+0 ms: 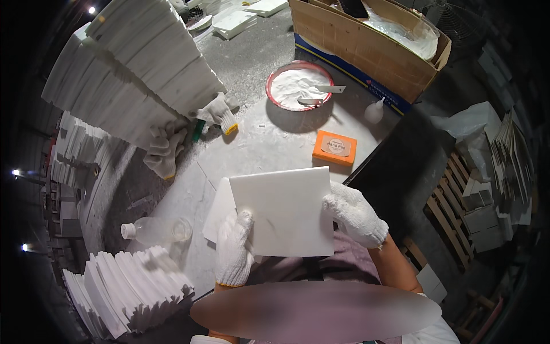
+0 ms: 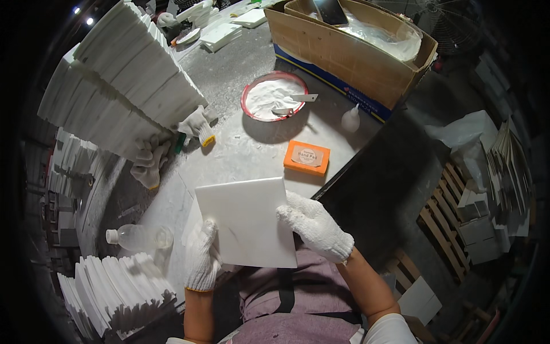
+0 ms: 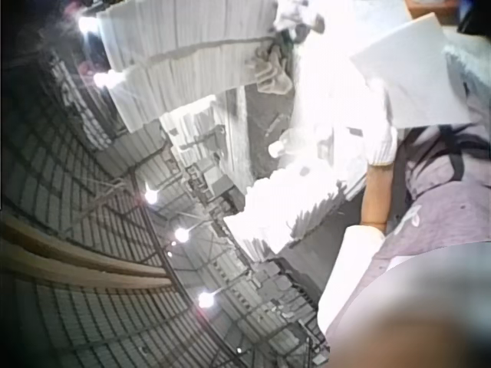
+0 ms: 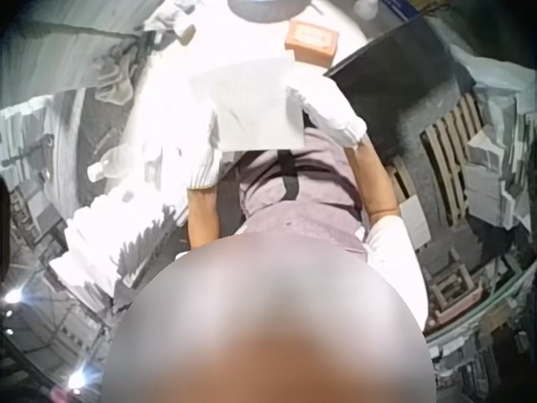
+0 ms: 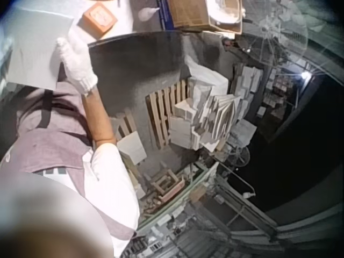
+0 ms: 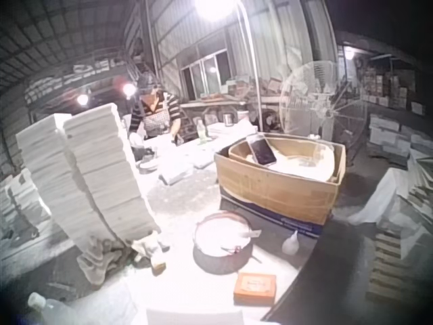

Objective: The person repeatedly picks up white square tiles, applies a white paste to their edges using a small metal spatula, and stacks them on a pile. The person handles the tiles one at a time, turning them over to coat different edges before stacking.

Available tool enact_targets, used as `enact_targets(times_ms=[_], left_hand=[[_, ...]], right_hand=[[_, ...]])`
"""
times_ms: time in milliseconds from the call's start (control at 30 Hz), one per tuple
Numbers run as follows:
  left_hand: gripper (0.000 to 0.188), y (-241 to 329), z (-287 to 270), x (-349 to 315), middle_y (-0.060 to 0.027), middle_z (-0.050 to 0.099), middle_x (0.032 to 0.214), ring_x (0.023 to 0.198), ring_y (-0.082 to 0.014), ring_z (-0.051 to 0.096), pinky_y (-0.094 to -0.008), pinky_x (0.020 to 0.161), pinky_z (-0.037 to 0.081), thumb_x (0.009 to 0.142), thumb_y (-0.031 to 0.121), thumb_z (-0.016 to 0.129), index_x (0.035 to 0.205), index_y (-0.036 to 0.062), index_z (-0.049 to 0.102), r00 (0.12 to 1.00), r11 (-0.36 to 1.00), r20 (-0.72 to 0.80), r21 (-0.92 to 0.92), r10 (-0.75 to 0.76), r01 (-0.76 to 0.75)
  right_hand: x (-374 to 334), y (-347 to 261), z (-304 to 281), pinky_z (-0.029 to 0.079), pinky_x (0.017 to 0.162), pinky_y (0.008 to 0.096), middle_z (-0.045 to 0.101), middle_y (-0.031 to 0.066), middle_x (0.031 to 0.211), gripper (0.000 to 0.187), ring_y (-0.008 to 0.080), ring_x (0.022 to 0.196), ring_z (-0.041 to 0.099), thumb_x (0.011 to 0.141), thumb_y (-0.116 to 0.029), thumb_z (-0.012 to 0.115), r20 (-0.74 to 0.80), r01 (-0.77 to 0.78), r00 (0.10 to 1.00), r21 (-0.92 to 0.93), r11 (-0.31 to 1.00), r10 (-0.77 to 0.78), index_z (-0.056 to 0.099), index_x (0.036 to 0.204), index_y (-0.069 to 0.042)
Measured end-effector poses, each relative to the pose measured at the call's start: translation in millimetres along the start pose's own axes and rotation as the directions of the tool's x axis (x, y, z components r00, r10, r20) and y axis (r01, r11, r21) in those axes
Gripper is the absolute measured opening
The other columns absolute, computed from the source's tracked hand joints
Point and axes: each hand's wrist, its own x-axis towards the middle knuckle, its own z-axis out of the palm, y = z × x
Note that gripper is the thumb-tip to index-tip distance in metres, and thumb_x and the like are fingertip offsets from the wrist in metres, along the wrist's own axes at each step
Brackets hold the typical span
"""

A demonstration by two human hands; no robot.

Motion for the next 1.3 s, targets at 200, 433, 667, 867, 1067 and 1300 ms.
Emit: enact_targets(times_ms=[200,433,667,867,1067,1300], left_hand=[[0.040,7,12,-17,-0.0134,0.062,0.116,0.102,-0.0183,0.063,-0.0328,0.089,0.054,0.100,0.017,0.059,0.131,-0.0061,0.051,0.999,0.990,-0.027,0.138,0.030,-0.026],[0.034,19,14,-30,-0.0115,0.067,0.114,0.101,-0.0153,0.063,-0.0300,0.089,0.052,0.098,0.011,0.060,0.127,-0.0063,0.058,1.000,0.967,-0.001,0.257,-0.005,0.005],[0.031,21,17,-35,-0.0055,0.068,0.103,0.093,-0.0126,0.062,-0.0274,0.085,0.050,0.093,0.012,0.066,0.120,-0.0032,0.062,0.999,0.918,-0.015,0.394,-0.046,0.048],[0.029,19,13,-41,-0.0044,0.068,0.102,0.092,-0.0106,0.061,-0.0267,0.083,0.049,0.092,0.010,0.068,0.118,-0.0022,0.063,1.000,0.873,-0.003,0.487,0.000,0.002],[0.027,15,12,-43,-0.0045,0.069,0.102,0.091,-0.0105,0.062,-0.0270,0.084,0.049,0.093,0.009,0.069,0.117,-0.0010,0.064,1.000,0.836,0.003,0.548,0.022,-0.020],[0.028,4,-1,-46,-0.0061,0.070,0.105,0.094,-0.0112,0.063,-0.0275,0.085,0.051,0.092,0.006,0.070,0.118,-0.0019,0.065,0.996,0.837,0.028,0.542,0.079,-0.082]], right_hand=[[-6,-1,-4,0.043,0.106,0.0310,0.061,0.0106,0.134,0.048,0.0161,0.120,0.055,0.105,-0.019,0.054,-0.029,-0.016,0.999,-0.061,0.998,0.014,0.047,0.146,0.005],[-11,18,-4,0.046,0.102,0.0306,0.062,0.0102,0.128,0.046,0.0153,0.114,0.058,0.104,-0.021,0.055,-0.101,-0.062,0.992,0.165,0.984,0.079,0.050,0.140,0.007],[-17,46,1,0.050,0.101,0.0363,0.063,0.0139,0.128,0.056,0.0225,0.116,0.062,0.100,-0.036,0.059,-0.153,-0.075,0.980,0.297,0.952,0.125,0.051,0.137,0.005],[-15,49,13,0.049,0.101,0.0368,0.062,0.0118,0.126,0.049,0.0220,0.116,0.060,0.102,-0.031,0.058,-0.129,-0.060,0.983,0.448,0.892,0.132,0.051,0.135,0.004],[-16,61,9,0.048,0.101,0.0364,0.063,0.0120,0.126,0.051,0.0216,0.115,0.060,0.102,-0.035,0.058,-0.165,-0.023,0.982,0.397,0.918,0.096,0.051,0.135,0.003],[-20,67,4,0.046,0.101,0.0356,0.063,0.0096,0.123,0.047,0.0208,0.114,0.060,0.102,-0.035,0.057,-0.169,0.003,0.984,0.293,0.956,0.048,0.053,0.133,0.000]])
